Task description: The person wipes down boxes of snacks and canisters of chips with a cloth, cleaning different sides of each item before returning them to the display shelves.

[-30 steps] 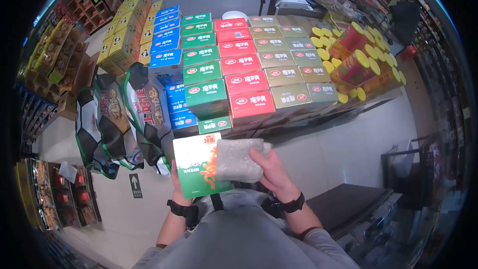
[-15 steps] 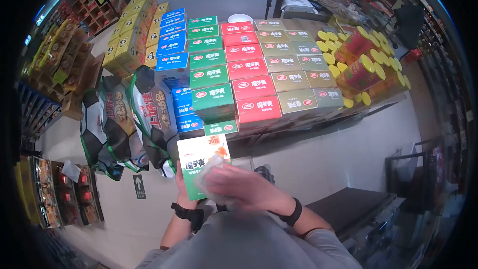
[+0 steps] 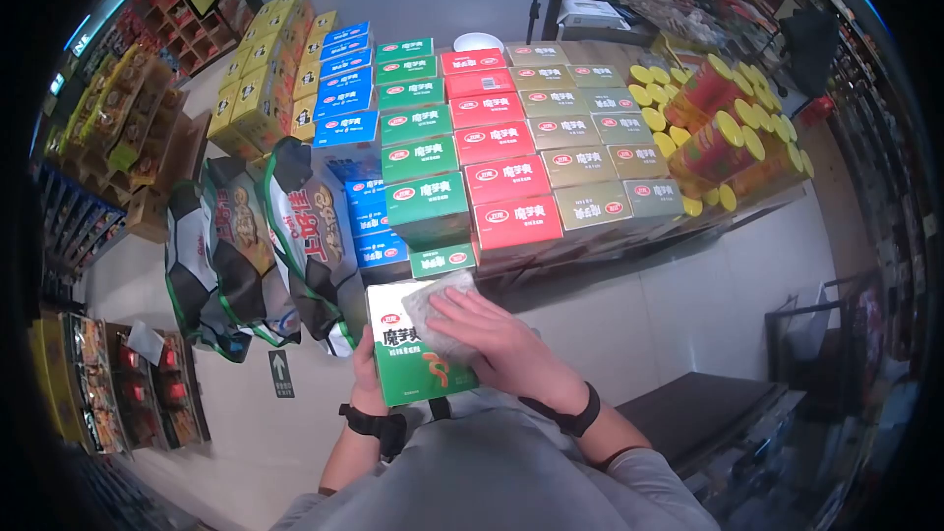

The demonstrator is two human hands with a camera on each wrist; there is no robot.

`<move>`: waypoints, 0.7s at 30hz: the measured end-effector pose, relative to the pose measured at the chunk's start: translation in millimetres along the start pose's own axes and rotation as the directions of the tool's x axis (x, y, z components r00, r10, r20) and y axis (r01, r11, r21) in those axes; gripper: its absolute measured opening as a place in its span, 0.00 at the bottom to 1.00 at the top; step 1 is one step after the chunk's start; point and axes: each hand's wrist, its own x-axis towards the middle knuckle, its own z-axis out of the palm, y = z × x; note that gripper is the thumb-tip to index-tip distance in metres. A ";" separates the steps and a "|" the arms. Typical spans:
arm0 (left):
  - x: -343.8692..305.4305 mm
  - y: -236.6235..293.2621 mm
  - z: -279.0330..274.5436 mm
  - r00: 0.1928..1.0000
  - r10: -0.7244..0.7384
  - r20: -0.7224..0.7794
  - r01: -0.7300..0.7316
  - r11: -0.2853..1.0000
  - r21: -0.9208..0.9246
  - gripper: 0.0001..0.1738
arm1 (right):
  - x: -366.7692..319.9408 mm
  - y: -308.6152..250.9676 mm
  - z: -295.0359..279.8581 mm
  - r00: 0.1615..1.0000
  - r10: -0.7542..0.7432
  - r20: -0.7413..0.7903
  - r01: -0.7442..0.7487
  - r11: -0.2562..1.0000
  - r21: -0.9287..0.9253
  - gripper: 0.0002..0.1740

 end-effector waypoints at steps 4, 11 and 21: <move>-0.4 -1.8 24.3 0.951 0.026 -0.307 0.141 0.850 0.508 0.41 | 21.7 -33.4 10.4 0.998 -0.047 0.050 0.046 0.999 0.017 0.41; -1.3 5.5 9.5 0.957 0.025 -0.289 0.073 0.944 0.322 0.45 | -6.3 -0.7 -7.1 0.936 -0.161 0.312 0.048 0.940 0.339 0.43; 0.2 2.2 30.1 0.973 -0.107 -0.207 0.124 0.990 0.069 0.43 | 6.4 -18.7 13.9 0.850 -0.397 0.347 0.195 0.848 0.493 0.41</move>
